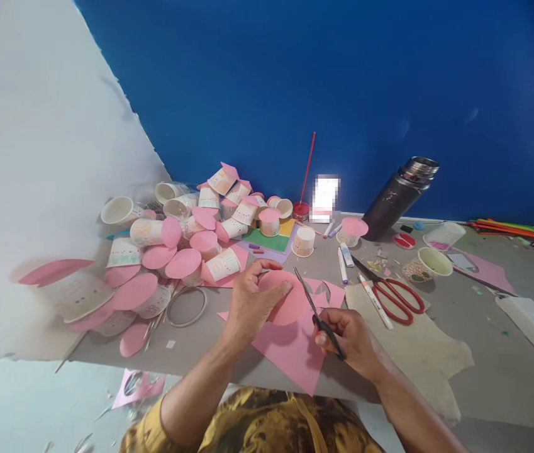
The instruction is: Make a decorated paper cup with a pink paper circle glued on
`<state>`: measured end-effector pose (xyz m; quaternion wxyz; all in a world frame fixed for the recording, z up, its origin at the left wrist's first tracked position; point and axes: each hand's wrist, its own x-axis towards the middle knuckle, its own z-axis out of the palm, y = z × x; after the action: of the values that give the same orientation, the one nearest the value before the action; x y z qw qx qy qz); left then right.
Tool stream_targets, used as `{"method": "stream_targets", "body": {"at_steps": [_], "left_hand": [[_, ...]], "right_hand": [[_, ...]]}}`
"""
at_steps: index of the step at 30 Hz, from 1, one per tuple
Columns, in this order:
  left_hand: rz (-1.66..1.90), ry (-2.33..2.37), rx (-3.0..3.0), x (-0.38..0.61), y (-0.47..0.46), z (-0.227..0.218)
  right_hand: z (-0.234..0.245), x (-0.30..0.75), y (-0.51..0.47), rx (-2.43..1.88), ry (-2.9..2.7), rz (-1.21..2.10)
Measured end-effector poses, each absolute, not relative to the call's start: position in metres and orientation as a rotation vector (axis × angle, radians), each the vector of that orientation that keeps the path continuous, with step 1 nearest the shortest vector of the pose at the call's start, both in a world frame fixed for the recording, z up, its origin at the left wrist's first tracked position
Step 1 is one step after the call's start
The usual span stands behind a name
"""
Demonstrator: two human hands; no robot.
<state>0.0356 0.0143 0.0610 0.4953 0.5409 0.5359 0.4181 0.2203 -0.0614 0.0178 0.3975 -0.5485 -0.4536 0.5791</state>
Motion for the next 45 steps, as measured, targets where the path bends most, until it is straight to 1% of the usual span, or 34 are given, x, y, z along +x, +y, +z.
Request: {"method": "stream_targets", "body": {"at_steps": [10,16,20,24,29,35,39,42,45], "left_hand": [[0.999,1.288,1.262,0.035,0.012,0.062],[1.029,1.258,1.203,0.041,0.01,0.059],[1.029,1.181,1.114,0.042,0.007,0.056],[0.974,1.02,0.955,0.031,0.008,0.051],[0.903,0.99,0.929,0.022,0.01,0.046],[1.051,0.954,0.761,0.029,0.004,0.044],[1.129,0.928,0.735,0.035,-0.003,0.042],[1.105,0.876,0.705,0.036,-0.008,0.041],[1.007,0.816,0.643,0.037,-0.011,0.04]], "right_hand": [[0.009,0.224,-0.064,-1.379,-1.186,1.407],[0.017,0.214,-0.051,-1.348,-0.981,1.188],[0.026,0.206,-0.044,-1.373,-0.949,1.084],[0.033,0.21,-0.043,-1.367,-0.996,1.095],[0.036,0.221,-0.04,-1.38,-0.96,1.082],[0.017,0.219,-0.047,-1.155,-0.813,1.04],[0.005,0.207,-0.055,-1.156,-0.786,1.061],[0.002,0.204,-0.057,-1.202,-0.771,1.04],[0.005,0.206,-0.058,-1.22,-0.815,1.05]]}}
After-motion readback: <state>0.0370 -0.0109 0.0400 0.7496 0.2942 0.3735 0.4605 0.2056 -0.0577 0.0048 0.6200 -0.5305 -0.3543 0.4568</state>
